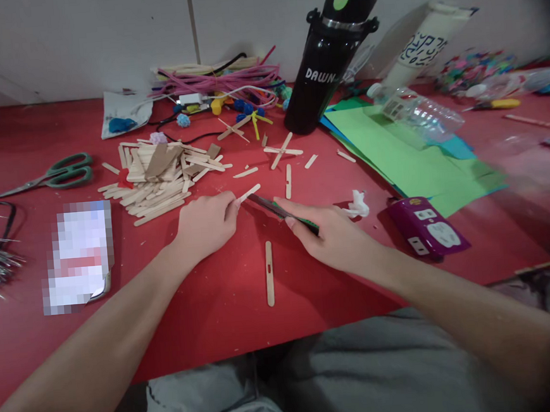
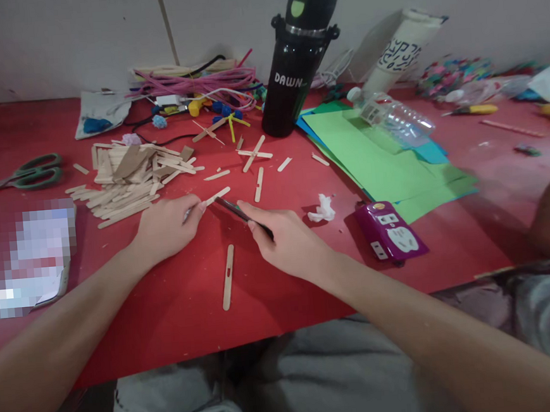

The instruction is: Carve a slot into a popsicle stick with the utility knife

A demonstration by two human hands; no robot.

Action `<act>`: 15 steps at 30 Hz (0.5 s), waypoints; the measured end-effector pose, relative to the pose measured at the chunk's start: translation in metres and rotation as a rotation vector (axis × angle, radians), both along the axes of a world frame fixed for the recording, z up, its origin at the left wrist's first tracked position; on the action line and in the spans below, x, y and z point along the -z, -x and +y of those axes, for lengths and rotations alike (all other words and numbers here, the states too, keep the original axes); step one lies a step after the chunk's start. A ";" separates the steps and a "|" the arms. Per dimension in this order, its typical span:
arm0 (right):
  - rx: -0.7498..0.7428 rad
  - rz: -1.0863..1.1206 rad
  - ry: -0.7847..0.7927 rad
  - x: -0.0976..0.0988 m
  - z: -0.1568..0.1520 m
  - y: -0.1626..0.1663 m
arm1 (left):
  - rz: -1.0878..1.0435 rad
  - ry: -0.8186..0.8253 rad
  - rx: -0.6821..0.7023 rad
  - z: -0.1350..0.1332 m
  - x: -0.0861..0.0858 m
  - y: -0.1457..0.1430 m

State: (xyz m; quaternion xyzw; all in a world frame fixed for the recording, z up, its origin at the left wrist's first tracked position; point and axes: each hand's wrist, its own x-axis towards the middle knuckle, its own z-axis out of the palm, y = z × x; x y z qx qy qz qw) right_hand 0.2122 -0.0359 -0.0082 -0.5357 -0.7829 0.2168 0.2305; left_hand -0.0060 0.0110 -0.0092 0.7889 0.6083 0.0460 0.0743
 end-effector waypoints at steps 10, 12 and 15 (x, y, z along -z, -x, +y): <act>0.001 0.019 -0.015 -0.002 -0.002 0.000 | 0.010 -0.005 0.001 0.001 0.000 0.001; 0.010 0.025 -0.005 -0.001 -0.002 0.000 | 0.009 -0.006 -0.003 0.000 0.000 0.001; 0.003 0.018 0.002 -0.001 -0.001 0.000 | 0.009 -0.010 0.004 0.001 -0.001 0.000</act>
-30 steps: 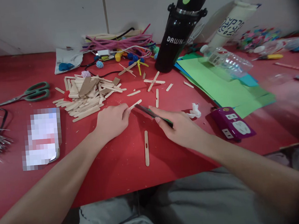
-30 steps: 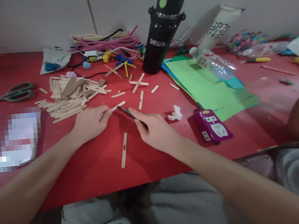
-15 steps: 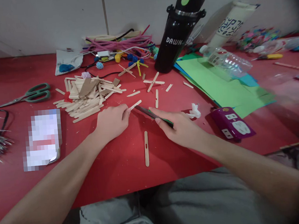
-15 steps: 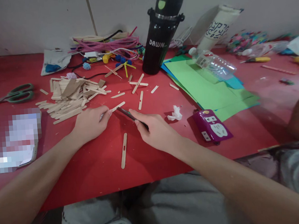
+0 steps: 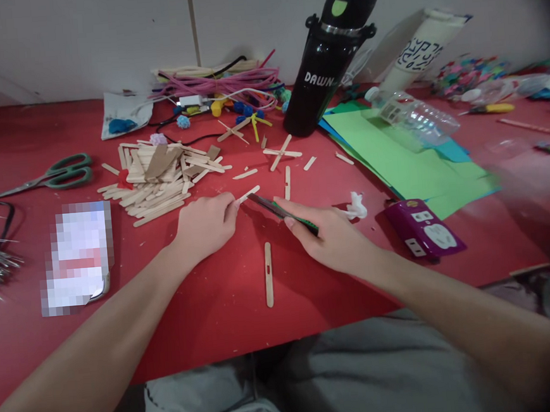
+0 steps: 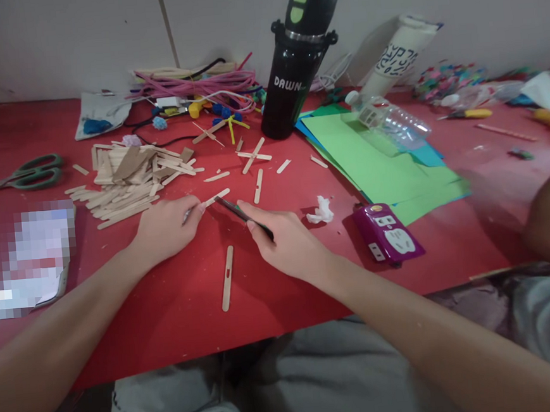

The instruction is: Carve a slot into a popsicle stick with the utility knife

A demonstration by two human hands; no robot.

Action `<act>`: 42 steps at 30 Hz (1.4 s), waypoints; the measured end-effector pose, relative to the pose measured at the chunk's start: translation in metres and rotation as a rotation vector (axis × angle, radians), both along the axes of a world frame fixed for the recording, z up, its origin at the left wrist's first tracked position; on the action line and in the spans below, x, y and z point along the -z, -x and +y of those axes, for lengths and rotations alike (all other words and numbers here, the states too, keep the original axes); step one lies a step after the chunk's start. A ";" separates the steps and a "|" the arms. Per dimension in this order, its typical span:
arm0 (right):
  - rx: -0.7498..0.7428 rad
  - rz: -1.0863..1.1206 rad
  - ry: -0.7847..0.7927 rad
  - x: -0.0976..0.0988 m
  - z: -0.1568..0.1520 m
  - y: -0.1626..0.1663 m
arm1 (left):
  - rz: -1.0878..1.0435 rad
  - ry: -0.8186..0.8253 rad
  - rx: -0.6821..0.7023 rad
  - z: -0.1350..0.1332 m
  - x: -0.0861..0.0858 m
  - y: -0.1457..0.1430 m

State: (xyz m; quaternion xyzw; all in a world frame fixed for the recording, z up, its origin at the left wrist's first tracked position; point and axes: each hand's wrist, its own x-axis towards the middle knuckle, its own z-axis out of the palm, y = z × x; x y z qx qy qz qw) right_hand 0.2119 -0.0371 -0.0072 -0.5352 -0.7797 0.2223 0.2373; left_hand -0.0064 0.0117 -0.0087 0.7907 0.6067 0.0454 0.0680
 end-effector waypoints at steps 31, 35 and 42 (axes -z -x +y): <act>-0.031 -0.029 -0.007 0.000 0.002 0.001 | -0.031 -0.022 0.003 0.001 0.005 0.001; -0.055 -0.052 -0.021 0.000 0.001 0.001 | -0.043 -0.022 0.001 0.001 0.005 0.001; 0.002 -0.029 -0.040 0.002 -0.001 0.000 | -0.035 -0.011 -0.005 0.001 0.004 0.001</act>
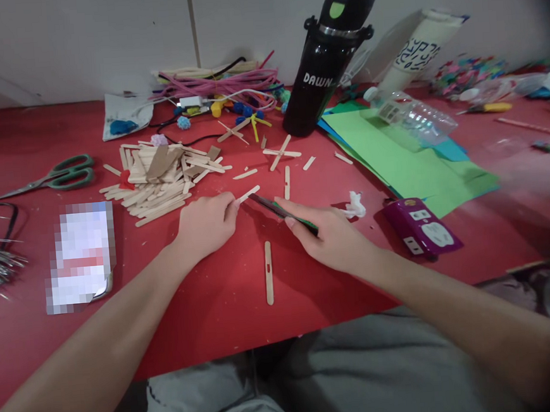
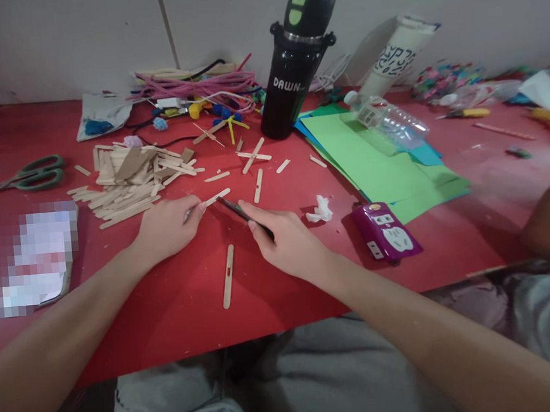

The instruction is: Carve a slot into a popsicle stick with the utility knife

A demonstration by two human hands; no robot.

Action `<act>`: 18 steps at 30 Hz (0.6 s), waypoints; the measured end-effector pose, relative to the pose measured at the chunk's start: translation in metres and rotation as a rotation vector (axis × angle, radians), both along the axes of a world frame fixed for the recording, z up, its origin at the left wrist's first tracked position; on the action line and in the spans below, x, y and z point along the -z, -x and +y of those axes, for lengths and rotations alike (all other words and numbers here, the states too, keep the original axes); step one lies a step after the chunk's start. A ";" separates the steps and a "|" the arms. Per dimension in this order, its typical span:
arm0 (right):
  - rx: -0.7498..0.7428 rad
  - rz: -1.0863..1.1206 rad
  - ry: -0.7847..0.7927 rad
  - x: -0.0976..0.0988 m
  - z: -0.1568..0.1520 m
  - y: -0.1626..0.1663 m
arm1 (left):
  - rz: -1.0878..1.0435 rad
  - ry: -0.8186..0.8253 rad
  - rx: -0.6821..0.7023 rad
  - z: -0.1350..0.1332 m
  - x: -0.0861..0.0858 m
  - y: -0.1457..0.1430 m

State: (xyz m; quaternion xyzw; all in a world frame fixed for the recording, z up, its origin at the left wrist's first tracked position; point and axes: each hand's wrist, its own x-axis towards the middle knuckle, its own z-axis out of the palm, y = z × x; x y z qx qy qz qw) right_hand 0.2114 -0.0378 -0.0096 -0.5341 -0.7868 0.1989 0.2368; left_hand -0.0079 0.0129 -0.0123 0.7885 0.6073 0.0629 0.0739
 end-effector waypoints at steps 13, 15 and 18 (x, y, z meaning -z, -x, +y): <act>-0.023 -0.001 -0.045 -0.002 0.000 0.004 | -0.015 -0.003 0.005 -0.001 0.000 0.000; -0.028 -0.003 -0.028 -0.003 0.000 0.004 | -0.016 -0.002 0.008 -0.001 0.000 0.000; -0.037 -0.008 0.001 -0.004 0.001 0.004 | -0.014 0.000 0.008 0.000 0.000 0.000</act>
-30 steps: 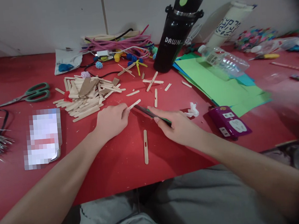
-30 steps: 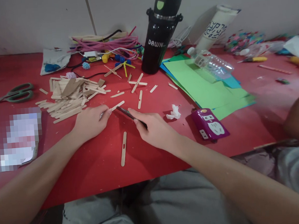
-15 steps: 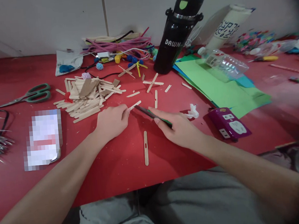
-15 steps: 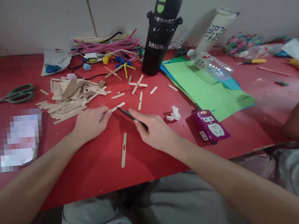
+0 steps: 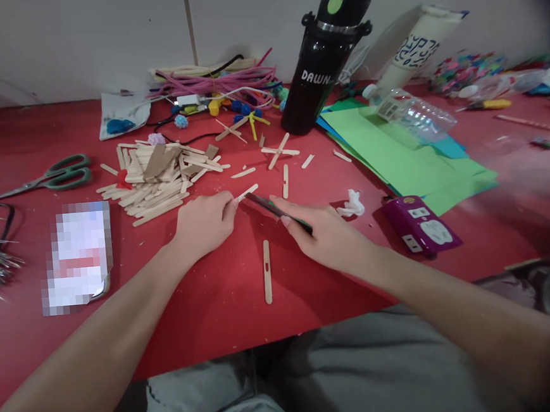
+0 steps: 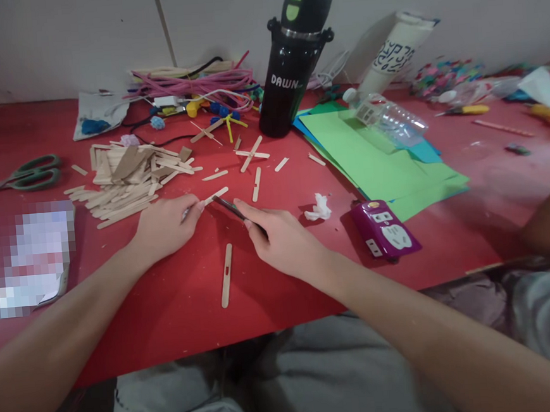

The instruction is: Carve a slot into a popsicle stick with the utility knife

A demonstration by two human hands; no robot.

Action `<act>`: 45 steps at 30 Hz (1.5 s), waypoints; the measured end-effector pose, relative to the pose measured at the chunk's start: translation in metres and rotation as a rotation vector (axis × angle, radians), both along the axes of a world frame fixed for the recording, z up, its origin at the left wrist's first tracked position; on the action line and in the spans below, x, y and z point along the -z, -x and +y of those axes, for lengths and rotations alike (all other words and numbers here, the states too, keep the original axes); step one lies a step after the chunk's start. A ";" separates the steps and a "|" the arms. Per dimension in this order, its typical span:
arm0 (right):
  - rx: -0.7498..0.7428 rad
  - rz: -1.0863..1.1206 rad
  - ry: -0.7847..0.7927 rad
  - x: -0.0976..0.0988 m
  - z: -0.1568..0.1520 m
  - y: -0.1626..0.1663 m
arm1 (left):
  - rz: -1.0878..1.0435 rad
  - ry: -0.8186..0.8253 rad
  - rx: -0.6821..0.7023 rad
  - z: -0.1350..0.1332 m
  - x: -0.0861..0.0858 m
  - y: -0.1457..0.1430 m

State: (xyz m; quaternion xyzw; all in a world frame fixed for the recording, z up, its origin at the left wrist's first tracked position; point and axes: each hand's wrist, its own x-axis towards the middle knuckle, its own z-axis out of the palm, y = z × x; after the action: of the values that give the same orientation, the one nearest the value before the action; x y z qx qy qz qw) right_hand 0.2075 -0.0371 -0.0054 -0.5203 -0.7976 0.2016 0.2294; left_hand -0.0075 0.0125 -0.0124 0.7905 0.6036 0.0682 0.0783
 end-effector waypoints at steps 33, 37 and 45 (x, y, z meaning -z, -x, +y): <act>-0.004 -0.005 0.037 -0.004 0.000 -0.001 | 0.006 -0.010 0.006 0.000 0.001 0.001; -0.007 0.013 0.033 -0.002 0.001 -0.002 | 0.004 -0.024 0.013 0.000 0.002 0.002; -0.036 0.033 0.000 0.004 0.002 -0.006 | 0.016 -0.008 -0.002 -0.001 0.001 0.002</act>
State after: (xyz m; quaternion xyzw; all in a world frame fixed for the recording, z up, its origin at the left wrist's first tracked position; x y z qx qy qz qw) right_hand 0.2132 -0.0352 -0.0090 -0.5023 -0.8029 0.2142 0.2390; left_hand -0.0095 0.0120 -0.0132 0.7906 0.6049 0.0642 0.0701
